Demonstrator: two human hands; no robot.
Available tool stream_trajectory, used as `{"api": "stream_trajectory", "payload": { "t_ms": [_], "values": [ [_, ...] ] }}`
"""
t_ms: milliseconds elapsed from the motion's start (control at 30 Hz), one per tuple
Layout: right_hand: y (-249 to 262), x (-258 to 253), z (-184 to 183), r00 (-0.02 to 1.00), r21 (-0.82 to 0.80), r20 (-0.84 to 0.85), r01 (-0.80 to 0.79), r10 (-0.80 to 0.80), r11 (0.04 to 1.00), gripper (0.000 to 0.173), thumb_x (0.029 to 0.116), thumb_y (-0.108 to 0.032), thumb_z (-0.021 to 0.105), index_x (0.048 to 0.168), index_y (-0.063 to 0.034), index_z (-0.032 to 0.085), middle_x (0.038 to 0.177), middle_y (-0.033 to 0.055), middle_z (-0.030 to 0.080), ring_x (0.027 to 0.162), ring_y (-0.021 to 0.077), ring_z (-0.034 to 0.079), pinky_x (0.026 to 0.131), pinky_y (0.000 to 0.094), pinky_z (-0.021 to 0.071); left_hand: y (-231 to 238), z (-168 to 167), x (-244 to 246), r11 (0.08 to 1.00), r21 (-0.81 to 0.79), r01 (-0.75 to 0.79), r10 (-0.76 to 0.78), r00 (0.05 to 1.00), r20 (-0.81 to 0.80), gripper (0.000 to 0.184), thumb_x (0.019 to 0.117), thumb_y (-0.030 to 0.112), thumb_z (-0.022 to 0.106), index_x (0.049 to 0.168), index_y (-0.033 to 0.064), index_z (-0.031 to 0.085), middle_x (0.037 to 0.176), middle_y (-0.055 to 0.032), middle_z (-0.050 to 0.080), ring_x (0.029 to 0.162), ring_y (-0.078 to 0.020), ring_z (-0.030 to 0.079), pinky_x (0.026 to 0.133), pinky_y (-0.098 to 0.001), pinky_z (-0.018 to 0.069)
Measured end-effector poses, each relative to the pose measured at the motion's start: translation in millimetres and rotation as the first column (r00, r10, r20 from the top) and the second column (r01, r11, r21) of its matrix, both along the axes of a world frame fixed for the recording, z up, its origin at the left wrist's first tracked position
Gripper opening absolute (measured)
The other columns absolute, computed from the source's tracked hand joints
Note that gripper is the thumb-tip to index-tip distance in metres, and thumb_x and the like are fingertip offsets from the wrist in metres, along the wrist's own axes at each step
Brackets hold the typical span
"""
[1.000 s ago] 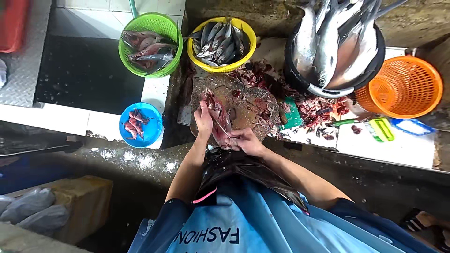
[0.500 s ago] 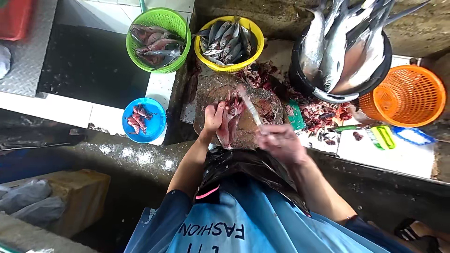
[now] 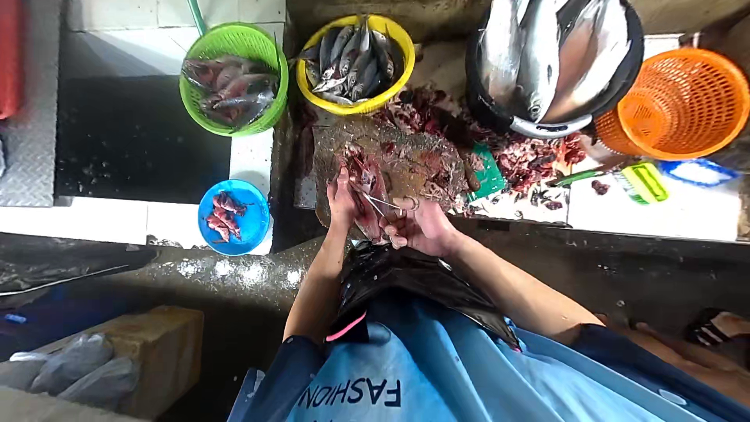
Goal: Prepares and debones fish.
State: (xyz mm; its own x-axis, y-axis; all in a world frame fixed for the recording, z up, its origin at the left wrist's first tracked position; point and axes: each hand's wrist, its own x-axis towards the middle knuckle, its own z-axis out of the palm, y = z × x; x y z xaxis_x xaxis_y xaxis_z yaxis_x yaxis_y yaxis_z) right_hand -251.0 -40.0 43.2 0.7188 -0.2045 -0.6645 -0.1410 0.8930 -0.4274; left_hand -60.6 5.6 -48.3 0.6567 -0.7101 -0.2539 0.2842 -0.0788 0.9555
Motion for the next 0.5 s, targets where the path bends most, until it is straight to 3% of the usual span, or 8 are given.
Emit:
{"api": "stream_trajectory", "payload": {
  "t_ms": [67, 100, 167, 233, 300, 367, 500],
  "values": [
    [0, 5, 0, 0.997, 0.099, 0.025, 0.065, -0.068, 0.993, 0.060, 0.1073, -0.054, 0.028, 0.097, -0.0075, 0.065, 0.076, 0.0050, 0.066, 0.057, 0.0124, 0.060, 0.056, 0.0277, 0.0531, 2, 1, 2, 0.999, -0.031, 0.021, -0.019, 0.997, 0.076, 0.046, 0.1117, 0.035, 0.033, 0.119, 0.0027, 0.065, 0.099, -0.0059, 0.071, 0.093, -0.0120, 0.069, 0.088, -0.0370, 0.0592],
    [2, 4, -1, 0.995, 0.080, 0.063, 0.072, -0.077, 0.994, 0.054, 0.1085, -0.049, 0.032, 0.100, -0.0068, 0.066, 0.079, 0.0050, 0.066, 0.059, 0.0109, 0.059, 0.057, 0.0258, 0.0526, 4, 0, 3, 0.999, -0.035, 0.024, -0.021, 0.996, 0.089, 0.047, 0.1115, 0.036, 0.033, 0.120, 0.0025, 0.065, 0.101, -0.0067, 0.072, 0.095, -0.0128, 0.069, 0.090, -0.0381, 0.0592],
    [11, -1, -5, 0.997, -0.197, 0.075, 0.047, -0.033, 0.979, 0.034, 0.1078, -0.023, 0.044, 0.099, -0.0021, 0.069, 0.079, 0.0042, 0.066, 0.060, 0.0081, 0.058, 0.058, 0.0234, 0.0508, 13, 3, 1, 0.999, 0.004, 0.039, -0.039, 0.998, 0.053, 0.052, 0.1108, 0.047, 0.032, 0.124, 0.0091, 0.065, 0.107, -0.0060, 0.072, 0.098, -0.0146, 0.070, 0.089, -0.0409, 0.0595],
    [21, -5, -19, 0.997, -0.600, 0.037, -0.037, 0.073, 0.799, 0.017, 0.0983, -0.014, 0.062, 0.095, -0.0019, 0.074, 0.075, 0.0032, 0.068, 0.058, 0.0087, 0.059, 0.056, 0.0269, 0.0524, 21, 20, -7, 0.995, 0.079, 0.066, -0.062, 0.996, -0.062, 0.060, 0.1058, 0.065, 0.030, 0.135, 0.0218, 0.060, 0.123, -0.0026, 0.069, 0.111, -0.0164, 0.067, 0.094, -0.0455, 0.0573],
    [28, -8, -30, 0.984, -0.830, -0.072, -0.151, 0.165, 0.537, 0.021, 0.0967, -0.026, 0.070, 0.101, -0.0067, 0.076, 0.079, 0.0007, 0.071, 0.063, 0.0072, 0.062, 0.061, 0.0287, 0.0559, 17, 31, -16, 0.998, 0.069, 0.015, 0.000, 0.977, -0.211, 0.062, 0.1055, 0.065, 0.030, 0.140, 0.0227, 0.058, 0.130, -0.0028, 0.067, 0.117, -0.0194, 0.065, 0.097, -0.0483, 0.0557],
    [28, -8, -32, 0.967, -0.920, -0.186, -0.233, 0.173, 0.316, 0.030, 0.0963, -0.037, 0.068, 0.102, -0.0087, 0.076, 0.080, 0.0008, 0.072, 0.068, 0.0077, 0.065, 0.067, 0.0318, 0.0564, -2, 36, -17, 0.993, -0.005, -0.114, 0.104, 0.924, -0.368, 0.053, 0.1096, 0.052, 0.031, 0.137, 0.0147, 0.058, 0.126, -0.0070, 0.068, 0.115, -0.0210, 0.066, 0.096, -0.0471, 0.0560],
    [26, -7, -29, 0.959, -0.960, -0.268, -0.274, 0.094, 0.054, 0.034, 0.0950, -0.038, 0.067, 0.105, -0.0061, 0.076, 0.084, 0.0075, 0.074, 0.076, 0.0171, 0.071, 0.073, 0.0424, 0.0587, -19, 50, -21, 0.983, -0.015, -0.185, 0.148, 0.827, -0.542, 0.047, 0.1102, 0.047, 0.031, 0.128, 0.0135, 0.059, 0.112, -0.0067, 0.070, 0.103, -0.0187, 0.068, 0.087, -0.0430, 0.0579]
  ]
}}
